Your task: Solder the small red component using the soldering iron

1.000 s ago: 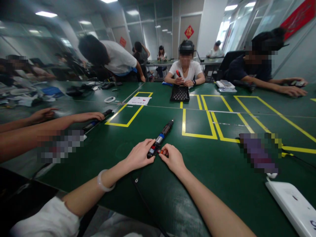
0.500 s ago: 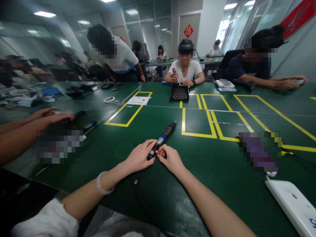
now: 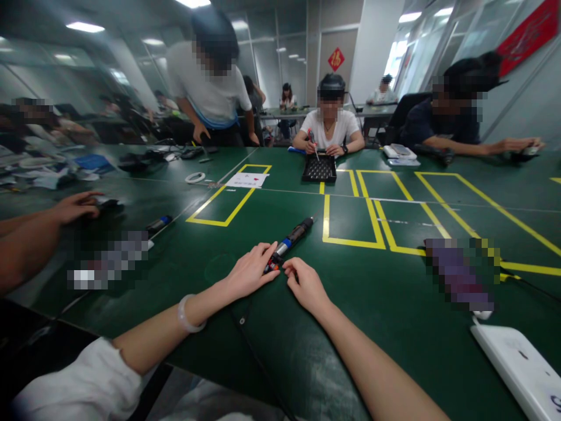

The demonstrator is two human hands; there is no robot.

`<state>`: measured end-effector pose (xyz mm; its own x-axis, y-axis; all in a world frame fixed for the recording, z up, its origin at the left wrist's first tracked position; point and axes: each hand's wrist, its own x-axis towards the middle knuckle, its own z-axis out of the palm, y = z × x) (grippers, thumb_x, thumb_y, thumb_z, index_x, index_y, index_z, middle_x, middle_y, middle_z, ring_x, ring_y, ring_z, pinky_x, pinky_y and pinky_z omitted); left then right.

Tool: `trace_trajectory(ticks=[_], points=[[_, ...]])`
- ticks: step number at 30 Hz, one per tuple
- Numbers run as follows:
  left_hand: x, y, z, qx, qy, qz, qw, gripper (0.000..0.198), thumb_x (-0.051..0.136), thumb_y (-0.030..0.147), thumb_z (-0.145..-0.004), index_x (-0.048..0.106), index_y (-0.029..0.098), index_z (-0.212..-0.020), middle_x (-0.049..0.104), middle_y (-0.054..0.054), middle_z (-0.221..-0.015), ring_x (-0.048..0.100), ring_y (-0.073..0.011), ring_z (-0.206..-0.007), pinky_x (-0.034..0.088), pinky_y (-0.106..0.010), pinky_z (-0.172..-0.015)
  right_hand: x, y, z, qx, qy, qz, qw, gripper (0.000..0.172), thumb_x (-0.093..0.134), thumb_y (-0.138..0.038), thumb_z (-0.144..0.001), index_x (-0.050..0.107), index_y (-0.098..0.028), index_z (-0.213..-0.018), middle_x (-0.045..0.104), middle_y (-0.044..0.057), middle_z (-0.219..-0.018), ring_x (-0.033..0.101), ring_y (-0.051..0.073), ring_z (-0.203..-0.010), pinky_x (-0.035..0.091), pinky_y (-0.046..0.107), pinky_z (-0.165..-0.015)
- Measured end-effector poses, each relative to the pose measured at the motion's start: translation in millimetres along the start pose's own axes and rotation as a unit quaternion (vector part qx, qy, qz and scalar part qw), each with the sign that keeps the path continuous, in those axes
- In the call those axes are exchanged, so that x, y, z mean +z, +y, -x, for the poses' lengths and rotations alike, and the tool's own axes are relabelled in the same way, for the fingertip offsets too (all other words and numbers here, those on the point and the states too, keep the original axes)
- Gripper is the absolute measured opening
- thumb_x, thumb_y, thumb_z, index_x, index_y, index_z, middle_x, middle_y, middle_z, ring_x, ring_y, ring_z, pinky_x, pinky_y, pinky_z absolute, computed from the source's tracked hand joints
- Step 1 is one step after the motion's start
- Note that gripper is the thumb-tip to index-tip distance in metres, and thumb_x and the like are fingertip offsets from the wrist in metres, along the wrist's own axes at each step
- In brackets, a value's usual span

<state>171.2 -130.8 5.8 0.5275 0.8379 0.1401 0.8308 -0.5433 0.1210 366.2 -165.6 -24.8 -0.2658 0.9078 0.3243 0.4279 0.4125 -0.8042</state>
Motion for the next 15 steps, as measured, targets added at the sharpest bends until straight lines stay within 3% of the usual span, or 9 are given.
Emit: trace_trajectory(ticks=[6, 15], points=[[-3.8, -49, -17, -0.041, -0.010, -0.021, 0.999, 0.068, 0.047, 0.053, -0.088, 0.026, 0.024, -0.145, 0.044, -0.013, -0.130, 0.050, -0.0282, -0.112, 0.045, -0.037, -0.089, -3, -3, 1, -0.006, -0.006, 0.010, 1.000, 0.024, 0.044, -0.006, -0.082, 0.058, -0.020, -0.096, 0.062, 0.003, -0.087, 0.061, 0.017, -0.081, 0.046, 0.029, -0.076], [-16.9, -178, -48, -0.181, -0.032, -0.057, 0.981, 0.066, 0.046, 0.052, -0.088, 0.032, 0.017, -0.142, 0.040, -0.016, -0.135, 0.046, -0.0304, -0.117, 0.039, -0.039, -0.096, -3, -3, 1, -0.010, -0.014, 0.028, 0.999, 0.022, 0.044, -0.006, -0.083, 0.058, -0.021, -0.093, 0.063, 0.003, -0.087, 0.061, 0.017, -0.082, 0.046, 0.030, -0.075]])
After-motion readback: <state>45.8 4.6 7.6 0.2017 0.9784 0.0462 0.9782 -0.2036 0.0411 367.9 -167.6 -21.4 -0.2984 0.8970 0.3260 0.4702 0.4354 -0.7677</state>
